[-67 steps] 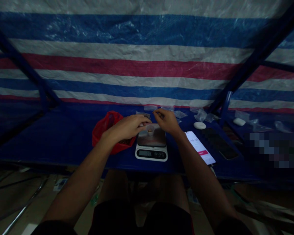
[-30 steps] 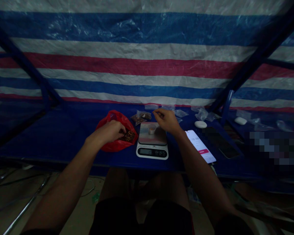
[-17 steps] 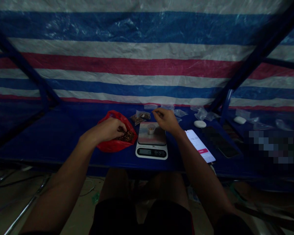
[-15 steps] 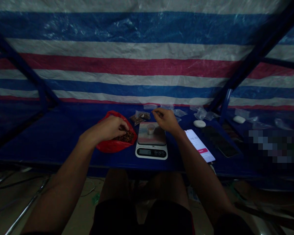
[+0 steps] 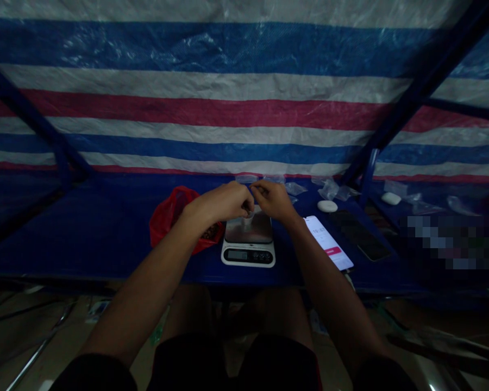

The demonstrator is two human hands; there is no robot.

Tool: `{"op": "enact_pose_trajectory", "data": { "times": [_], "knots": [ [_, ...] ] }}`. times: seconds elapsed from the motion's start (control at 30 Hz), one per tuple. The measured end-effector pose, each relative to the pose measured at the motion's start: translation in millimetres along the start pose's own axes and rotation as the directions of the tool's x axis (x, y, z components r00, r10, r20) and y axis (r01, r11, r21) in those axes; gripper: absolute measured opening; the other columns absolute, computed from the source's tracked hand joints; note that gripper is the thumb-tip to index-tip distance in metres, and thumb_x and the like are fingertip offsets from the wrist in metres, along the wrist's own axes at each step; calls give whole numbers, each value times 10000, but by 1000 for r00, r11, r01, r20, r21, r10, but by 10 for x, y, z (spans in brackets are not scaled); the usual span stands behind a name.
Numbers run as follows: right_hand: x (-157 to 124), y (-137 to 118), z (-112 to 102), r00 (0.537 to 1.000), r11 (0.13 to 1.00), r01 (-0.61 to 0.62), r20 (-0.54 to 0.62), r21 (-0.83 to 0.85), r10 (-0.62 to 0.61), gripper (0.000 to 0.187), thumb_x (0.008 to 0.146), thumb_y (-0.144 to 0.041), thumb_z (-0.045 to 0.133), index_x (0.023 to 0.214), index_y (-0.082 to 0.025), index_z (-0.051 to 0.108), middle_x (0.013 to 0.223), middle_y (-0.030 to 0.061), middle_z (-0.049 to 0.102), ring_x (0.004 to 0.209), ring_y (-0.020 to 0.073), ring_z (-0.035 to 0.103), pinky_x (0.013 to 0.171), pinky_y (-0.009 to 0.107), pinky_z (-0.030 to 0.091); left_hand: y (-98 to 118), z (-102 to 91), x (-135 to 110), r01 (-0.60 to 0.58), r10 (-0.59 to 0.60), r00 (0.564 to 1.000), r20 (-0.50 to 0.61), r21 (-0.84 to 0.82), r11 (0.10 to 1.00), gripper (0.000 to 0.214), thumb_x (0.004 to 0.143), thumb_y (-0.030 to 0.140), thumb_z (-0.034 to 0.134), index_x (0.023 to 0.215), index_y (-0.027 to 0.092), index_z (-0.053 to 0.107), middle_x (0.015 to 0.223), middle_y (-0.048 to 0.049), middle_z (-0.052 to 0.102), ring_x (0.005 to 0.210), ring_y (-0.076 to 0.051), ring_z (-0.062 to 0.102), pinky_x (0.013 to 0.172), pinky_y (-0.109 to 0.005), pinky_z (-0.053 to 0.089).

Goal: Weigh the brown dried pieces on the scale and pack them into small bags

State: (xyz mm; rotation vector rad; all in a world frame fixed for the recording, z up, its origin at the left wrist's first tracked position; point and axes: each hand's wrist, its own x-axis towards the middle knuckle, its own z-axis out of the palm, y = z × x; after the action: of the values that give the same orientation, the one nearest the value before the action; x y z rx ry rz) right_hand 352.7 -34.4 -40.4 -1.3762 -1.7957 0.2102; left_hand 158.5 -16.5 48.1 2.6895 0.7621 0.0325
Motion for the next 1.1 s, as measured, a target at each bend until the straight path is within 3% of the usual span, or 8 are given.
{"op": "enact_pose_trajectory", "data": {
  "times": [0.23,0.57,0.83,0.93,1.1],
  "knots": [
    [3,0,-3,1000,1000,24,-7,5,-24,240,995,-295,594,1015,-174,800,722,42,730,620,184,607,626,306,404,-95,73,34,-48,48,999,6,-6,999,283,899,46,678,1072,190,848,1062,-55,855,978,-202,797,853,-276,539],
    [4,-29,-22,1000,1000,5,10,8,-5,217,990,-294,610,983,-188,800,741,43,742,634,187,624,646,310,426,-116,134,78,-147,137,986,-95,-102,984,238,864,29,715,1027,169,818,1047,-64,835,947,-202,777,822,-293,518],
    [4,-37,-27,1000,1000,-1,15,8,1,223,996,-289,610,1000,-181,805,717,32,717,615,172,583,643,305,397,-133,117,-5,-148,115,978,-172,-194,970,150,943,154,693,1008,199,820,975,-31,830,900,-204,767,809,-303,516],
    [4,-29,-24,1000,1000,-5,0,2,5,244,1002,-286,594,1024,-172,810,696,28,699,604,171,567,635,305,381,-222,99,-90,-64,30,976,-216,-149,987,184,975,169,647,1025,196,822,1017,-44,837,933,-207,770,832,-290,523],
    [1,-35,-23,1000,1000,-9,2,-13,9,258,988,-275,598,1054,-158,818,736,46,722,610,172,560,641,310,378,-467,187,-245,279,-274,953,-131,27,960,193,958,181,670,1082,193,817,1092,-88,841,989,-242,783,822,-294,548]
  ]
}}
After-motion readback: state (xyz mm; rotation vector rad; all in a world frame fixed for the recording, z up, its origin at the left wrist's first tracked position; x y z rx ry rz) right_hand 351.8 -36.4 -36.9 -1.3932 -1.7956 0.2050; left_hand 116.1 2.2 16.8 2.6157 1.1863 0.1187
